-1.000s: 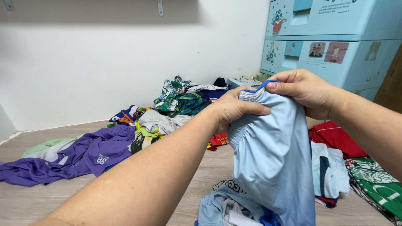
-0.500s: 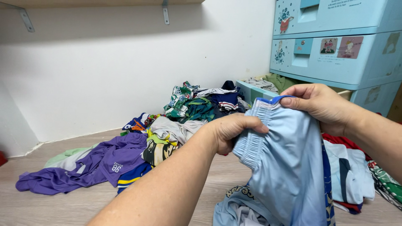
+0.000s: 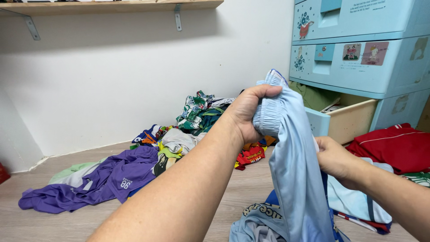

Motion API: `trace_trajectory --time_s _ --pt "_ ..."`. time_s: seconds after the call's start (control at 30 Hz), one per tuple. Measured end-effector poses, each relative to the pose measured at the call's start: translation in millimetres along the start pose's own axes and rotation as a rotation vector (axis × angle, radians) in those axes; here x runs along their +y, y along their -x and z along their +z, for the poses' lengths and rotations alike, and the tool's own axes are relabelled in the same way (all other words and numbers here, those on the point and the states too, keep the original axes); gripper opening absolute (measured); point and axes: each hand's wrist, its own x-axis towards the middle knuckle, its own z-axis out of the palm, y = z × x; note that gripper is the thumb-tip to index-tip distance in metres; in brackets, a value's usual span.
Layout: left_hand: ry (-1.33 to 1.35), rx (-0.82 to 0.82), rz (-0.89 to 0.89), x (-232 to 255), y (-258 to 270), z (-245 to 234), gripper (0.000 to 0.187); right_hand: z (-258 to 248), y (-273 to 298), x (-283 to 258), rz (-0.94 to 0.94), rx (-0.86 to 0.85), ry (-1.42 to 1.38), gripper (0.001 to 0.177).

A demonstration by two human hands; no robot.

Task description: The person sorts through a pile of clothing on the floor, picking up a red jersey, blue shorts, a light blue t-shirt, and a green patterned shirt to flatten and fold them one at a time.

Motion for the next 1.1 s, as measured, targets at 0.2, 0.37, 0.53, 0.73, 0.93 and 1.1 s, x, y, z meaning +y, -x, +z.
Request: trace_trajectory --time_s 0.2,0.37,0.53,0.73,0.93,1.1 --pt "0.040 0.058 0.051 5 12 -13 0.029 -50 -28 11 -0.104 0.205 -0.293 0.026" --pt "0.112 0.001 0.100 11 13 -7 0.031 -58 -3 -22 -0.202 0.292 -0.155 0.028" --pt "0.118 0.033 0.180 10 13 -4 0.028 -40 29 -32 -0.104 0.179 -0.073 0.036" --pt "0.178 0.260 0.193 15 25 -18 0.026 -46 24 -3 0.036 0.060 0.221 0.029" --pt "0.127 0.400 0.245 31 32 -32 0.028 -57 10 35 0.123 0.175 0.417 0.030" --pt "0.121 0.417 0.286 53 42 -56 0.028 -79 -3 61 0.127 0.157 0.391 0.025"
